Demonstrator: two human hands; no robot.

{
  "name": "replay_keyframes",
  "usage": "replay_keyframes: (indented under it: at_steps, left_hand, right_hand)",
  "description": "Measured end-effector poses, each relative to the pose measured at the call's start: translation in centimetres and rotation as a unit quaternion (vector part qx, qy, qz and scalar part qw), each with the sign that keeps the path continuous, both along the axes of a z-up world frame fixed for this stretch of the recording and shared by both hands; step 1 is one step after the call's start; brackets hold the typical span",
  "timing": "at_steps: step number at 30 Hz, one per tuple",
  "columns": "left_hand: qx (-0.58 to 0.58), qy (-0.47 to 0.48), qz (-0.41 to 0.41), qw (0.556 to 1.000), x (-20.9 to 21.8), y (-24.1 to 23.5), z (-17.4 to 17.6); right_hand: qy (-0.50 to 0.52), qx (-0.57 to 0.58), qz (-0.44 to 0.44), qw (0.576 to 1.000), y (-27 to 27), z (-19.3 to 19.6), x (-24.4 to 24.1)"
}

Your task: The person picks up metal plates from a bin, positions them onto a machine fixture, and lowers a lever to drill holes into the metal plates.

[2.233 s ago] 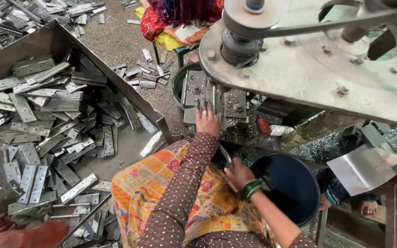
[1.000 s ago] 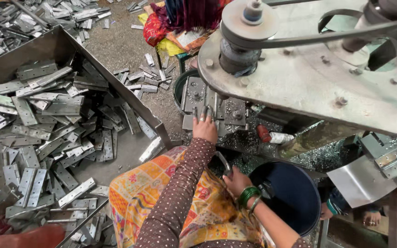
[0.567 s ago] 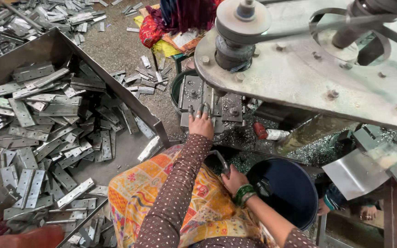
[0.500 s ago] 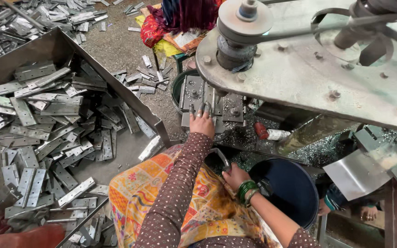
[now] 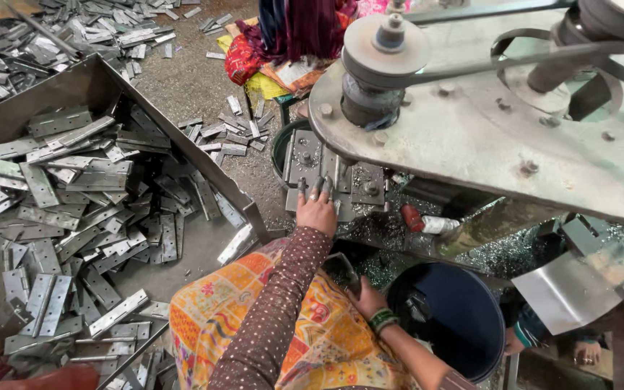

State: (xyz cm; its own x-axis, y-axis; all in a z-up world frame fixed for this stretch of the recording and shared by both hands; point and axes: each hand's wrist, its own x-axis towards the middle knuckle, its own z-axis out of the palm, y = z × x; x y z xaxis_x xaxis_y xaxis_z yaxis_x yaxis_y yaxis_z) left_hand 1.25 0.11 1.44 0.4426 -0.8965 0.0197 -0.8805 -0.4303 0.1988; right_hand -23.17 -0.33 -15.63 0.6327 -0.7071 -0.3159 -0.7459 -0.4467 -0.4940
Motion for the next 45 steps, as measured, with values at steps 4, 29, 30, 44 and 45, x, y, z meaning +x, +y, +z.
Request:
replay_keyframes:
  at_steps: [4, 29, 30, 44, 45]
  left_hand:
    - [0.020, -0.031, -0.012, 0.999, 1.4, -2.2, 0.2]
    - [0.133, 0.019, 0.000, 0.991, 2.7, -3.9, 2.8]
    - [0.134, 0.027, -0.004, 0.991, 2.7, -4.1, 2.9]
    - [0.104, -0.046, -0.051, 0.992, 0.0, -1.0, 0.6]
    - [0.065, -0.069, -0.054, 0.994, -1.5, 0.9, 0.3]
  right_hand:
    - [0.076, 0.068, -0.025, 0.995, -1.2, 3.7, -0.8]
    - [-0.010, -0.025, -0.029, 0.999, 0.9, -1.9, 0.0]
    - [-0.009, -0.060, -0.011, 0.998, 0.5, -2.7, 0.2]
    - [0.041, 0.043, -0.030, 0.998, -0.7, 8.6, -0.4]
    - [0.045, 0.029, -0.022, 0.998, -0.6, 9.2, -0.2]
